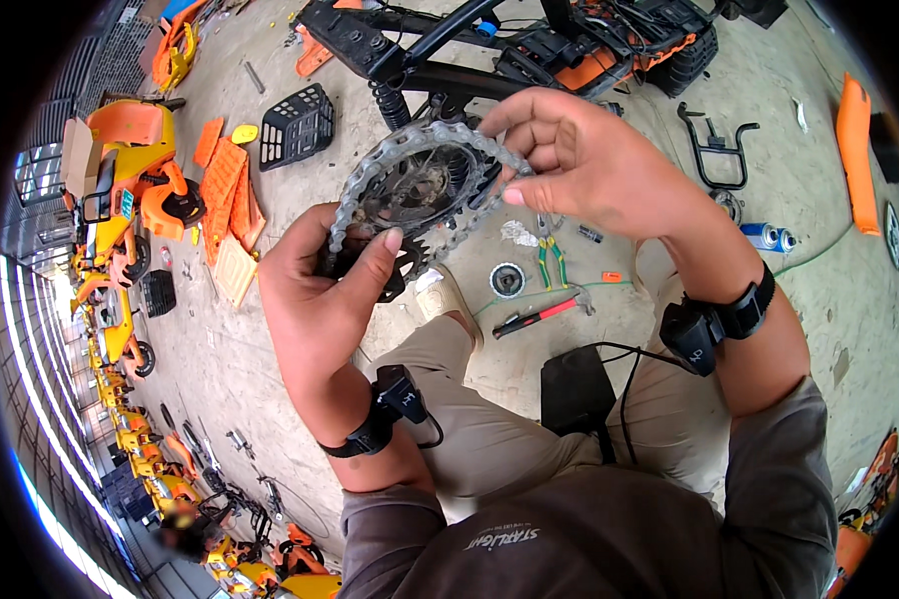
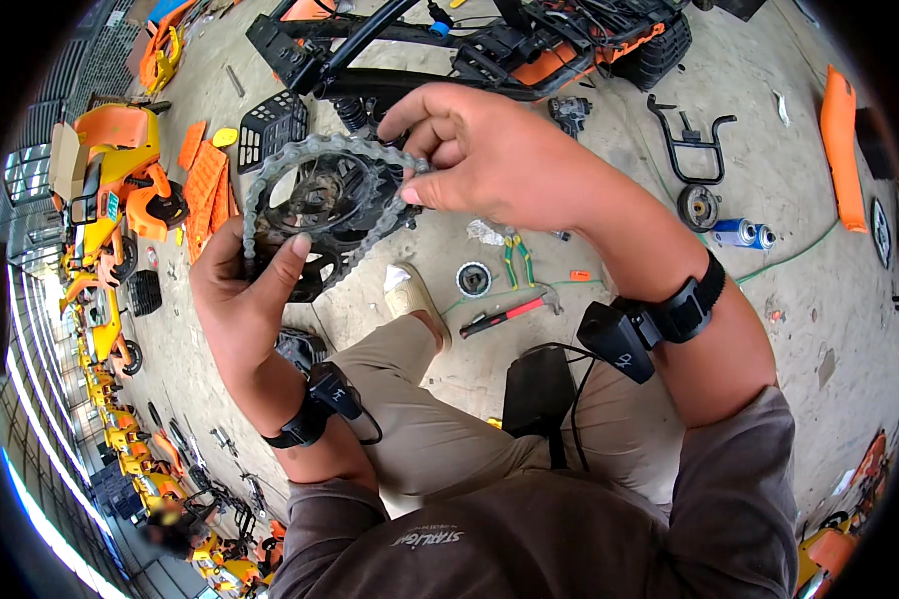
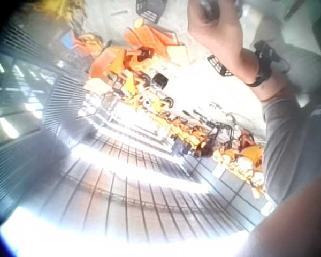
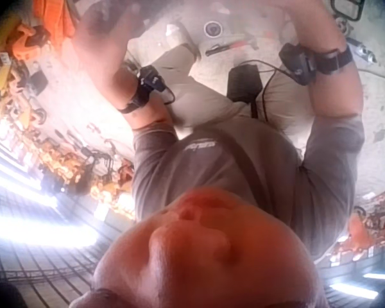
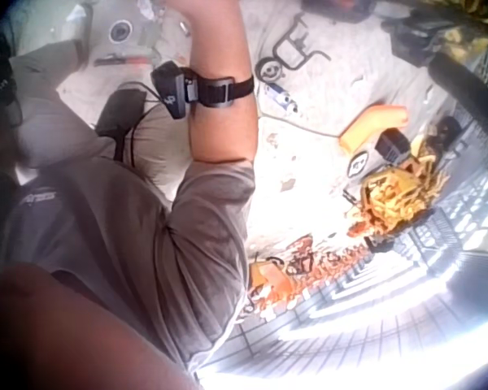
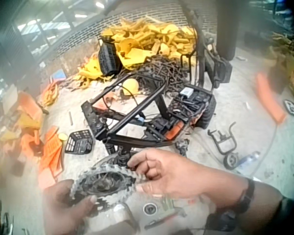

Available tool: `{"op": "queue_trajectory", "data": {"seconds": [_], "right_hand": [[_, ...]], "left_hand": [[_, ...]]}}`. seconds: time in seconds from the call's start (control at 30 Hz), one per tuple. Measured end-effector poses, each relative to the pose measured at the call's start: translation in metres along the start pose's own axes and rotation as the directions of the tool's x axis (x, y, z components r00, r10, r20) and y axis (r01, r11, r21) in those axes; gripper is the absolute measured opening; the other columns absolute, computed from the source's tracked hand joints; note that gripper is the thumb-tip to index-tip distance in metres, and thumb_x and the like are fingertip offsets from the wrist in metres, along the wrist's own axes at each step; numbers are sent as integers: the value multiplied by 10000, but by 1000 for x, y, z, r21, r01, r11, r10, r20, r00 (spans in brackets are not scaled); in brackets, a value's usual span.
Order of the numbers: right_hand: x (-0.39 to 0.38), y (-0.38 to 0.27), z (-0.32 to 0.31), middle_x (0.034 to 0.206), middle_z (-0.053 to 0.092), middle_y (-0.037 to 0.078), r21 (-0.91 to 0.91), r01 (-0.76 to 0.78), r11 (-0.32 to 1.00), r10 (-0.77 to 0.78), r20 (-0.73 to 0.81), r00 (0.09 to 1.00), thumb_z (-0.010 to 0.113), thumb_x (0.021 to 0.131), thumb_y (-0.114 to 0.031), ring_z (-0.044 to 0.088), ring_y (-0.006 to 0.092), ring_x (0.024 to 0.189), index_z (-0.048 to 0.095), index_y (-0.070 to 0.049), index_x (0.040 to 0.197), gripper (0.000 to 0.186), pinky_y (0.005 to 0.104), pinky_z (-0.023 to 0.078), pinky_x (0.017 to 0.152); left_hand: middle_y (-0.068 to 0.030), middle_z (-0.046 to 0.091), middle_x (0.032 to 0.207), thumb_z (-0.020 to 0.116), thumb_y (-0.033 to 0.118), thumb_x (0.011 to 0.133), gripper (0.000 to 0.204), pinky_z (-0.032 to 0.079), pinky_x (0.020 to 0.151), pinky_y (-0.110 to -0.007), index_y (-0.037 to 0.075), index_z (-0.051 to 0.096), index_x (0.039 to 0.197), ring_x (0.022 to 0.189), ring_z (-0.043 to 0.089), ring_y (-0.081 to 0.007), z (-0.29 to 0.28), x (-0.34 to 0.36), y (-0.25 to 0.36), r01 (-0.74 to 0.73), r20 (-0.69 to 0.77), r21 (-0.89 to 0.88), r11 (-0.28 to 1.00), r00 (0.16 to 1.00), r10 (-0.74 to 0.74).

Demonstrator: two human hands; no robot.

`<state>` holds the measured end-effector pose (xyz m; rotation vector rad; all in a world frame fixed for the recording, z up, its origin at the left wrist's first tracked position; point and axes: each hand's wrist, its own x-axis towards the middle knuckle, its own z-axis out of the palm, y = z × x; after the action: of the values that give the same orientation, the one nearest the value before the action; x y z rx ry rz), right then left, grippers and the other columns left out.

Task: The person holds a motorcycle chain and sprockets, aligning the chain onto the teeth of a sprocket by hand and inspecting the link connections while sitting on the floor.

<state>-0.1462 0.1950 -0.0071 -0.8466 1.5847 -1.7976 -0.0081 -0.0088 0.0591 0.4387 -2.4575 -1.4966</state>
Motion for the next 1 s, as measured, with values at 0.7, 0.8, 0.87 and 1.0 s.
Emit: {"op": "queue_trajectory", "data": {"seconds": [0.7,0.8,0.87,1.0], "right_hand": [[4,-4,10,1028,579,98,135,114,984,-87,-194,977,719,785,-26,584,134,936,510,-21,1234,495,266,504,787],[5,-4,10,1038,583,106,180,122,976,-84,-206,975,721,787,-30,589,139,940,508,-14,1231,493,269,508,791],[4,-6,11,1040,583,107,177,122,977,-84,-208,975,720,788,-29,590,139,938,507,-12,1229,490,268,508,788],[4,-7,10,1043,583,109,160,142,977,-105,-221,970,718,791,-27,593,137,930,516,-11,1218,473,263,510,781]], "left_hand": [[-2,611,744,720,-34,777,185,446,600,-186,-41,609,925,667,526,-39,6,3,3,-37,-27,-107,994,999,35],[-4,612,742,720,-33,777,182,445,595,-185,-41,611,923,662,525,-39,8,3,3,-32,-37,-120,992,999,28],[-3,611,740,722,-31,777,178,444,592,-185,-40,611,917,658,523,-38,7,2,3,-29,-42,-120,992,999,24],[1,605,730,727,-20,778,167,439,582,-184,-35,610,897,647,518,-36,8,3,3,-23,-62,-97,995,998,17]]}}
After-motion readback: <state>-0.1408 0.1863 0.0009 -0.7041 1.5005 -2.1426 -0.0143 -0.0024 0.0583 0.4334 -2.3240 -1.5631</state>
